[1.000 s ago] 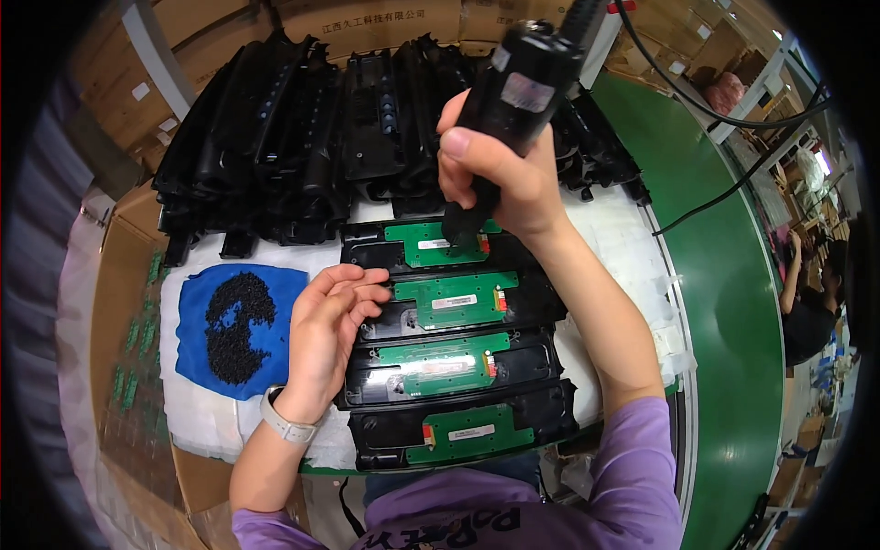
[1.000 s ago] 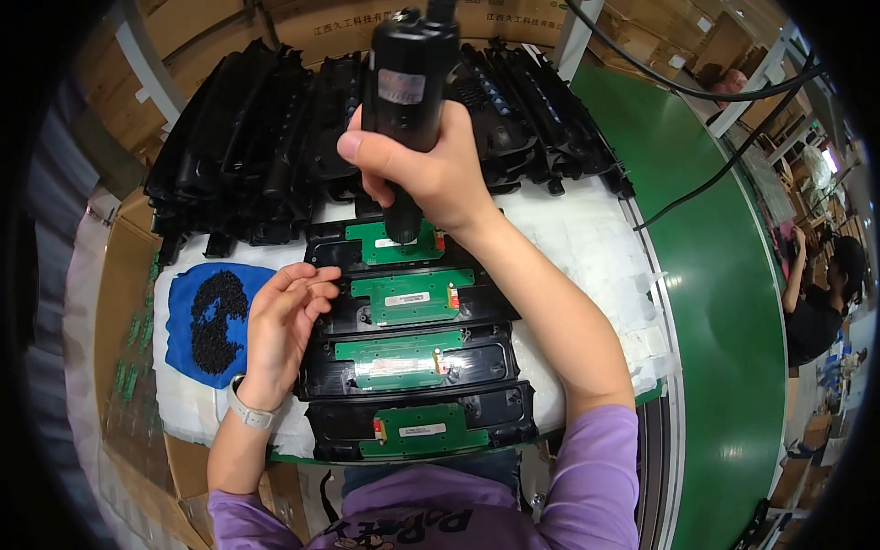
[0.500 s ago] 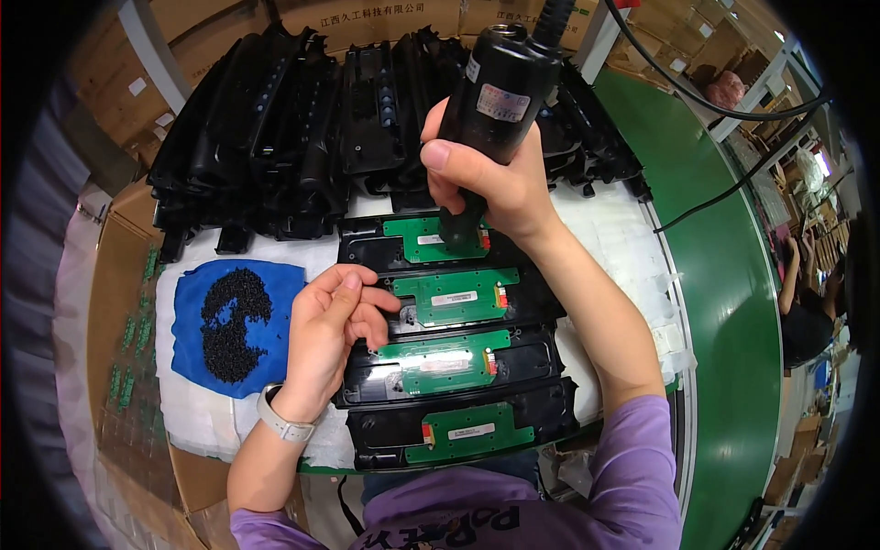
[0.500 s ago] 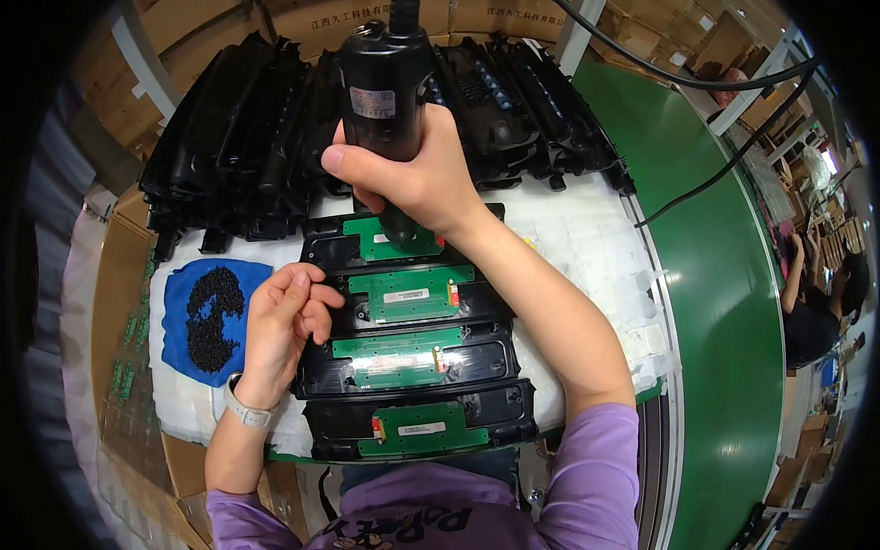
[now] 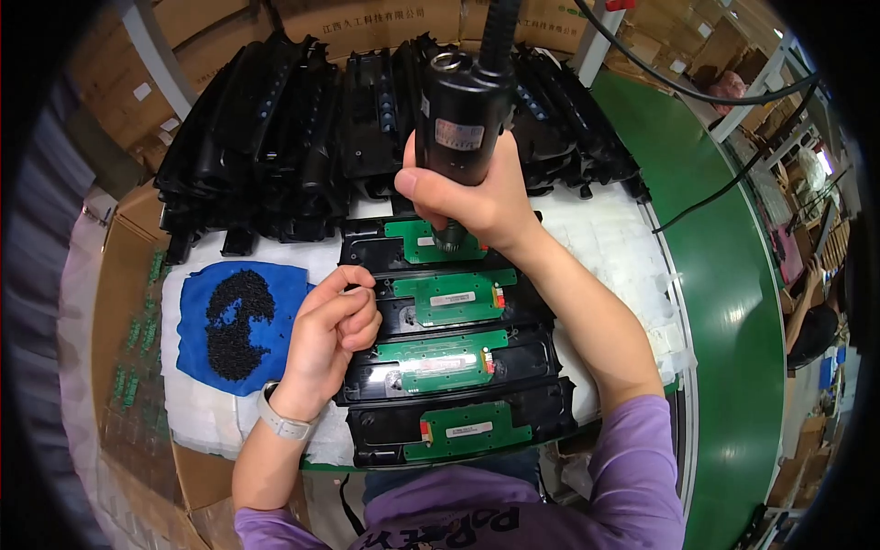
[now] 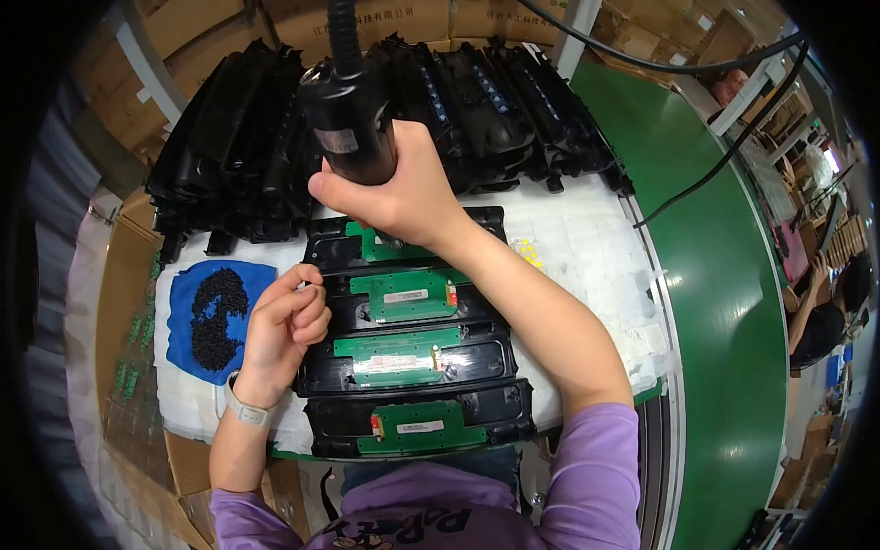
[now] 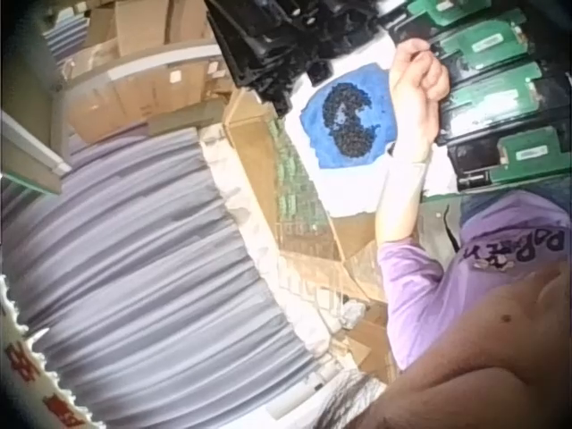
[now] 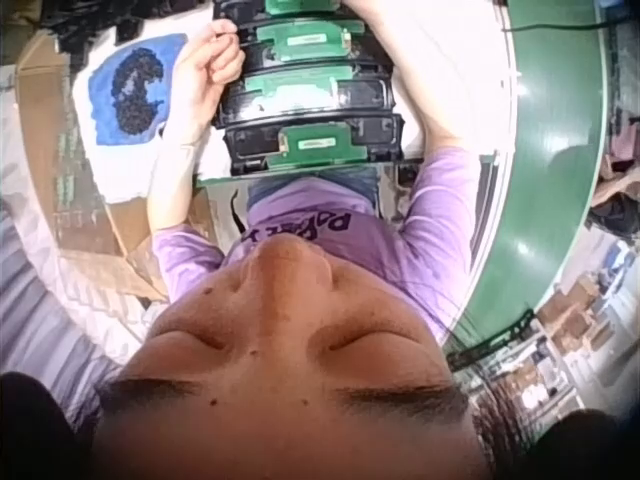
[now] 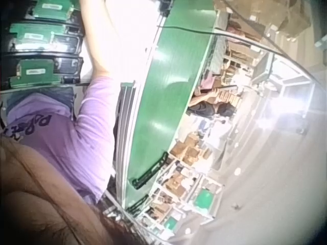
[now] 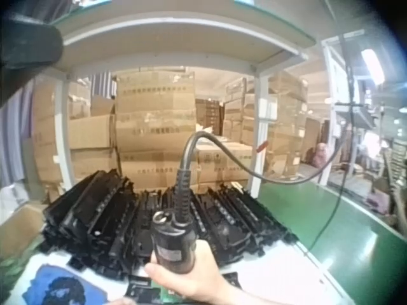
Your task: Assembling circuit boards into plastic housings and securing them with screws using an electric screwdriver on an assembly line.
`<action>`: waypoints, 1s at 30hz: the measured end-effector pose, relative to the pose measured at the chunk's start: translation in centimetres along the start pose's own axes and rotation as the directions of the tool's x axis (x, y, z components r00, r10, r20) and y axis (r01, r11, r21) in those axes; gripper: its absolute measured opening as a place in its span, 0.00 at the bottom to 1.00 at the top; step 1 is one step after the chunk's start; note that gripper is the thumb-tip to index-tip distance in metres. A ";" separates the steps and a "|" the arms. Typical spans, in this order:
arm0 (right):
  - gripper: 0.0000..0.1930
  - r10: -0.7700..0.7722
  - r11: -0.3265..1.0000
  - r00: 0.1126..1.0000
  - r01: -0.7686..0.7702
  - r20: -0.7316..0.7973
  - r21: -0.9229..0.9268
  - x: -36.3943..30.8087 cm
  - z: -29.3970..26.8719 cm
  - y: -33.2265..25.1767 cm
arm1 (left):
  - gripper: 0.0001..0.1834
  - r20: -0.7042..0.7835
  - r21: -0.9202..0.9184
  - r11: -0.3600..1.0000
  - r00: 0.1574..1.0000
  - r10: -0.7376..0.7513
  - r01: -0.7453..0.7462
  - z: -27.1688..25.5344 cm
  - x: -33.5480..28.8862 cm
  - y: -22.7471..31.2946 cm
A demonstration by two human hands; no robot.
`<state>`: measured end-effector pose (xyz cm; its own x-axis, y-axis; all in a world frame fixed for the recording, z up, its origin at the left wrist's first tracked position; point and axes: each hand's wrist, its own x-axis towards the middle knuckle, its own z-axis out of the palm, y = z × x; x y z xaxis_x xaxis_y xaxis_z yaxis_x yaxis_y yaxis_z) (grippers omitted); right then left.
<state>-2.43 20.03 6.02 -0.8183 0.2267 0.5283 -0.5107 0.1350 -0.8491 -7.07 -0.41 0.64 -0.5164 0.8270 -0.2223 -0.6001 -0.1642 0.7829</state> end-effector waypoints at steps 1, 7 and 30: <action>0.08 -0.018 1.000 1.000 0.018 -0.009 -0.014 0.0 0.2 0.0 | 0.05 0.005 -0.013 1.000 1.000 -0.014 0.014 -0.1 0.0 -0.1; 0.11 0.016 0.904 1.000 -0.022 0.017 0.428 -0.5 -0.2 -2.3 | 0.05 -0.015 0.008 0.997 0.996 0.083 -0.083 -0.2 0.0 -0.5; 0.11 0.197 0.787 0.978 -0.115 -0.070 0.606 -1.2 1.5 -3.7 | 0.07 0.136 0.286 0.948 0.986 0.100 -0.136 0.0 -0.4 -1.0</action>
<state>0.02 17.83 8.56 -0.8824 0.3159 0.3487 -0.4675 -0.5039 -0.7263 -6.25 -0.60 -0.05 -0.4861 0.8718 -0.0614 -0.3239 -0.1145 0.9391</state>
